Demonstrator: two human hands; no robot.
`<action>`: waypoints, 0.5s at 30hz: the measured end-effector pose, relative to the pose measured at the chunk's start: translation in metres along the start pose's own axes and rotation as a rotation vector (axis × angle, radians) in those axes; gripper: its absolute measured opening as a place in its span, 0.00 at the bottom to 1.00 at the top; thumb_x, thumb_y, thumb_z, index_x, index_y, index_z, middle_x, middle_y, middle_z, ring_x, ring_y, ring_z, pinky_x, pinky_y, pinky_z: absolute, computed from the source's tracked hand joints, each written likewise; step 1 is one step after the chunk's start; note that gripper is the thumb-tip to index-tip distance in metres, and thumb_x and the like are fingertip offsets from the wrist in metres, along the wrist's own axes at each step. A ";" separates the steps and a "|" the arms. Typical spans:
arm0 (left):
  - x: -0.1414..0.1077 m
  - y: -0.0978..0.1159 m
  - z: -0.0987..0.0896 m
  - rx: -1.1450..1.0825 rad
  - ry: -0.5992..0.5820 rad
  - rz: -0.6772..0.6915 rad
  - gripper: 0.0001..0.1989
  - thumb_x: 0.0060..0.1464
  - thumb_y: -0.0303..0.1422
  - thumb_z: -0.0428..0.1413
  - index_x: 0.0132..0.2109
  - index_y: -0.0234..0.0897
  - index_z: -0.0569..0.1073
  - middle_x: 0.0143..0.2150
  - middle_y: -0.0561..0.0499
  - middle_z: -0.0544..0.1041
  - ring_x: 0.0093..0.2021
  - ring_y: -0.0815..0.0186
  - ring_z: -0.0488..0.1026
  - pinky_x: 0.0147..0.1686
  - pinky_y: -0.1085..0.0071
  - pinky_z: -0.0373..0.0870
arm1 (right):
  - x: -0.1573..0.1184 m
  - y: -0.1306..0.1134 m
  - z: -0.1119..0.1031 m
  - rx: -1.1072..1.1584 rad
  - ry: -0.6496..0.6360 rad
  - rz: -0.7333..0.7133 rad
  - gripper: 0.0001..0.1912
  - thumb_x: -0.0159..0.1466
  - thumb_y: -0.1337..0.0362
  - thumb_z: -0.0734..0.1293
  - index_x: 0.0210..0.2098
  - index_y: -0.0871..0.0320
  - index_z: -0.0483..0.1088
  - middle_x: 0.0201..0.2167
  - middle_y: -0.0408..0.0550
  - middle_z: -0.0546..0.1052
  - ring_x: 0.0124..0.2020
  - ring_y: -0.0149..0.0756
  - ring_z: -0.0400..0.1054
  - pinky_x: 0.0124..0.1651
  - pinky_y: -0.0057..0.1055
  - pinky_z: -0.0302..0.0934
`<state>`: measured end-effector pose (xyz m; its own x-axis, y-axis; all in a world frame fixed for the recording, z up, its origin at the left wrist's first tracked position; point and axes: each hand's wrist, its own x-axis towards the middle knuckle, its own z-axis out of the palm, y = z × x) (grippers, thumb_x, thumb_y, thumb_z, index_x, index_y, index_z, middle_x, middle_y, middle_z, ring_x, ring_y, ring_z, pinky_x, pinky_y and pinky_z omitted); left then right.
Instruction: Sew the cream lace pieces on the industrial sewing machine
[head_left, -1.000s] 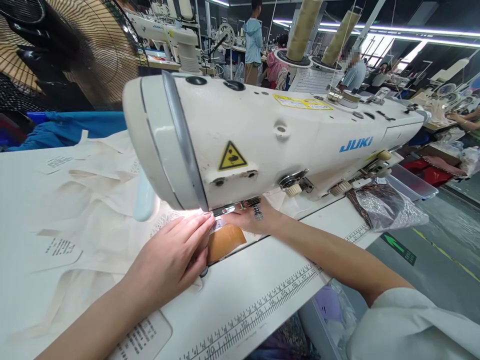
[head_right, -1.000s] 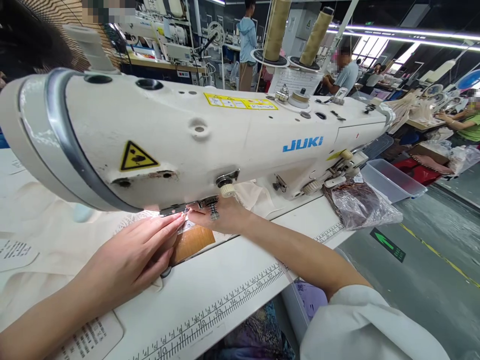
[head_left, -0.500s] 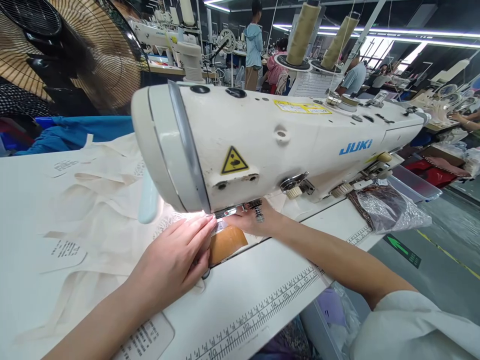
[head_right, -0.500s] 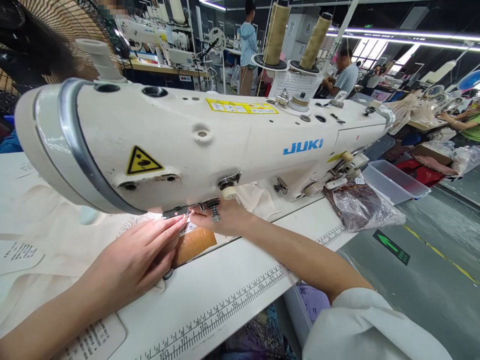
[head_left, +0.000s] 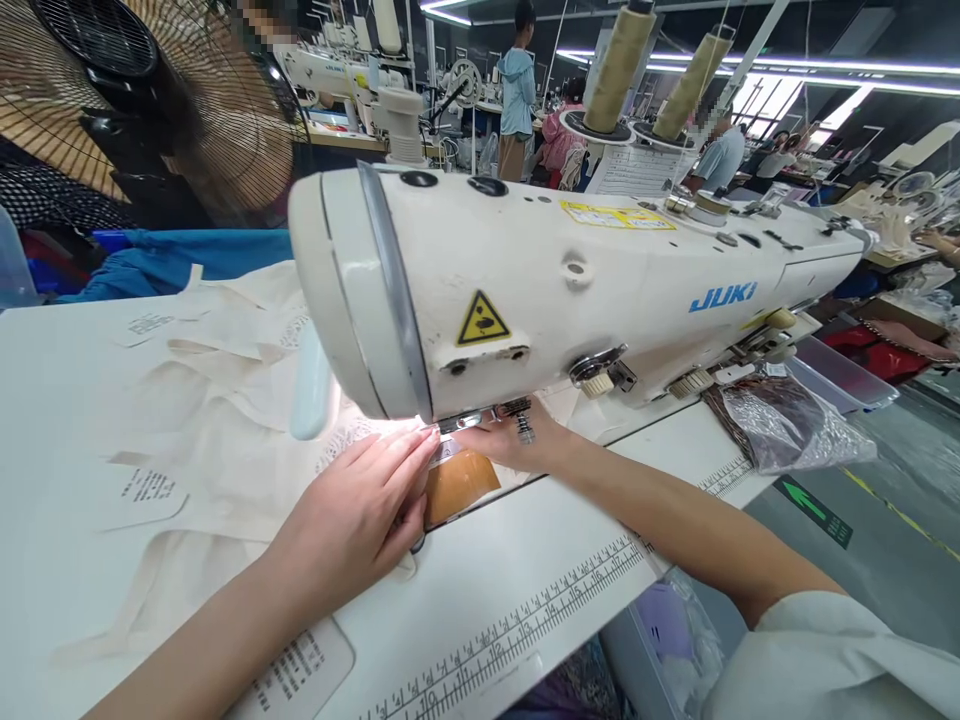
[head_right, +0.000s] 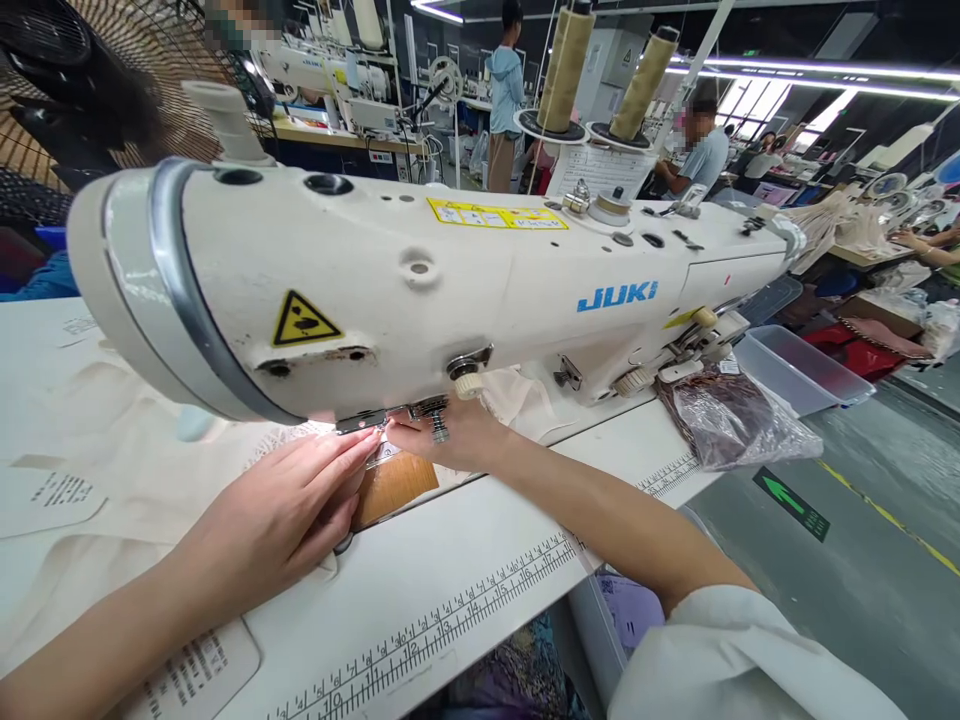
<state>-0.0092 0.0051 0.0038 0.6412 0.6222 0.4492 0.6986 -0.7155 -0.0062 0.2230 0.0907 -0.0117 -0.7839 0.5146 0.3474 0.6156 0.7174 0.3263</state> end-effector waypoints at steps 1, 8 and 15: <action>0.000 0.000 0.000 0.001 0.000 -0.002 0.22 0.65 0.30 0.46 0.63 0.28 0.67 0.59 0.37 0.75 0.58 0.50 0.72 0.57 0.53 0.71 | 0.001 0.000 -0.003 -0.028 0.018 -0.012 0.15 0.68 0.74 0.58 0.41 0.51 0.72 0.39 0.42 0.79 0.35 0.33 0.65 0.32 0.31 0.49; -0.002 -0.001 0.001 -0.031 0.010 -0.029 0.23 0.64 0.31 0.47 0.64 0.32 0.66 0.60 0.41 0.74 0.58 0.51 0.72 0.58 0.53 0.71 | 0.006 0.000 -0.017 0.067 0.038 -0.040 0.13 0.64 0.77 0.59 0.35 0.54 0.70 0.29 0.38 0.76 0.30 0.28 0.62 0.32 0.29 0.47; -0.005 -0.001 0.004 -0.051 0.019 -0.040 0.25 0.64 0.31 0.47 0.66 0.34 0.64 0.62 0.40 0.73 0.59 0.51 0.72 0.59 0.51 0.71 | 0.007 0.001 -0.013 0.111 -0.011 -0.023 0.11 0.65 0.76 0.61 0.35 0.53 0.69 0.32 0.39 0.77 0.33 0.28 0.65 0.33 0.28 0.49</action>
<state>-0.0114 0.0041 -0.0023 0.6068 0.6447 0.4650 0.7060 -0.7059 0.0575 0.2196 0.0886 0.0028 -0.7987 0.5022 0.3314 0.5852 0.7764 0.2340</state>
